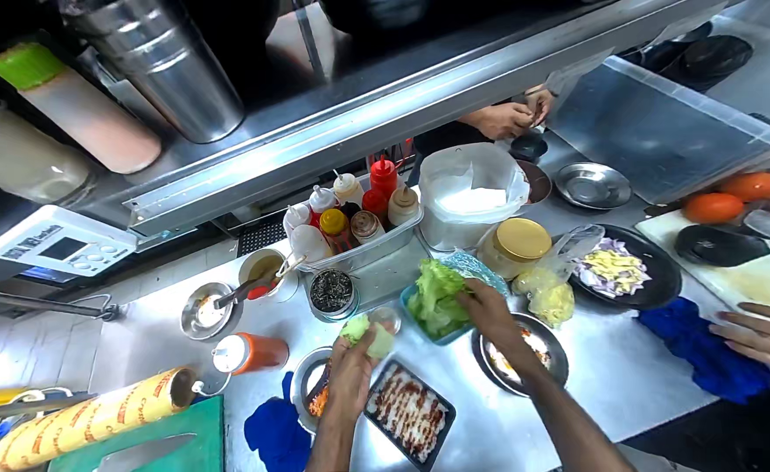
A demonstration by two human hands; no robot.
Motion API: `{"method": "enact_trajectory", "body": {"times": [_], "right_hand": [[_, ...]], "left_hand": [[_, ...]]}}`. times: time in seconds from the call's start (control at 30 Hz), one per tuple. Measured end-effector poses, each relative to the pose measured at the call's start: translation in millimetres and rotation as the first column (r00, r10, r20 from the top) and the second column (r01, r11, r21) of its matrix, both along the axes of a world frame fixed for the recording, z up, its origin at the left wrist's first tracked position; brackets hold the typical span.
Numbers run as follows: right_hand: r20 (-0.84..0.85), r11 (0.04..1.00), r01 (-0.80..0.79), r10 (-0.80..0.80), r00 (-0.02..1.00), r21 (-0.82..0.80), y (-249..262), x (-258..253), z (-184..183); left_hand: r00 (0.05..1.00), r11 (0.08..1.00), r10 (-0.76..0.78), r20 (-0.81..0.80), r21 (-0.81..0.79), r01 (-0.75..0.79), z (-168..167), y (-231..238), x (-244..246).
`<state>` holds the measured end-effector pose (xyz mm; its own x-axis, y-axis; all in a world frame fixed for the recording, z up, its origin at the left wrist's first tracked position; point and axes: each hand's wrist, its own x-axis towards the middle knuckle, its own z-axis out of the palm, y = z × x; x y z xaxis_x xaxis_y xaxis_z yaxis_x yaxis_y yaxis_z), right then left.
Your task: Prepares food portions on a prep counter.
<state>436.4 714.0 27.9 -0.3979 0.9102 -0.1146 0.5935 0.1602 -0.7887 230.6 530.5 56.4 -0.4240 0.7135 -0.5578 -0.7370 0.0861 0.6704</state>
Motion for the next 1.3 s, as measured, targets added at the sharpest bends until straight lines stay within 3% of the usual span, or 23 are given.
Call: {"method": "enact_trajectory", "body": {"times": [0.07, 0.17, 0.27, 0.37, 0.47, 0.57, 0.63, 0.73, 0.8, 0.93, 1.0, 1.1, 1.17, 1.3], "right_hand": [[-0.140, 0.989, 0.014, -0.035, 0.990, -0.146, 3.7, 13.5, 14.2], [-0.172, 0.964, -0.077, 0.033, 0.985, -0.255, 8.6, 26.4, 43.1], [-0.146, 0.946, -0.213, 0.181, 0.973, -0.245, 13.2, 30.7, 61.4], [-0.121, 0.936, -0.303, 0.285, 0.951, -0.179, 8.5, 26.7, 70.6], [-0.307, 0.968, -0.167, 0.104, 0.946, -0.186, -4.6, 22.1, 64.3], [-0.506, 0.933, -0.022, -0.176, 0.844, -0.360, -22.7, 22.2, 51.1], [-0.535, 0.822, -0.079, -0.291, 0.793, -0.564, -38.4, 22.7, 45.6], [-0.495, 0.628, -0.214, -0.313, 0.811, -0.748, -55.7, 16.1, 51.3], [-0.513, 0.619, -0.190, -0.398, 0.760, -0.762, -59.0, 9.9, 51.3], [-0.565, 0.641, -0.070, -0.615, 0.550, -0.765, -60.6, -1.8, 50.9], [-0.611, 0.643, -0.098, -0.655, 0.445, -0.760, -63.8, -6.9, 47.2], [-0.590, 0.589, -0.164, -0.667, 0.455, -0.792, -68.7, -9.3, 44.4], [-0.523, 0.558, -0.081, -0.704, 0.480, -0.826, -69.5, -11.1, 44.5], [-0.589, 0.628, 0.019, -0.740, 0.326, -0.778, -63.9, -7.4, 34.6]], "left_hand": [[0.999, 1.000, -0.012, -0.035, -0.012, 0.011, 1.0, 5.2, -0.5], [0.988, 0.994, -0.111, -0.109, -0.009, 0.111, 0.5, 26.4, 8.8], [0.947, 0.961, -0.266, -0.178, 0.030, 0.276, 2.7, 53.2, 25.7], [0.923, 0.935, -0.324, -0.208, 0.079, 0.346, 10.1, 73.9, 47.0], [0.967, 0.955, -0.241, -0.079, 0.158, 0.251, 11.0, 83.3, 58.8], [0.988, 0.969, -0.146, 0.058, 0.211, 0.131, 7.2, 81.0, 56.5], [0.986, 0.967, -0.125, 0.111, 0.238, 0.096, 4.6, 76.7, 52.0], [0.980, 0.963, -0.151, 0.132, 0.245, 0.116, 5.5, 70.9, 51.0], [0.983, 0.966, -0.142, 0.117, 0.232, 0.112, 6.9, 70.3, 51.6], [0.999, 0.985, -0.054, 0.005, 0.164, 0.053, 8.5, 73.2, 52.6], [0.999, 0.986, -0.038, -0.033, 0.160, 0.043, 9.0, 74.6, 53.8], [0.997, 0.985, -0.029, -0.071, 0.166, 0.041, 10.8, 76.2, 57.0], [0.994, 0.987, -0.027, -0.108, 0.153, 0.043, 10.8, 76.7, 56.8], [0.968, 0.997, 0.054, -0.246, 0.069, -0.038, 5.5, 78.7, 56.4]]}}
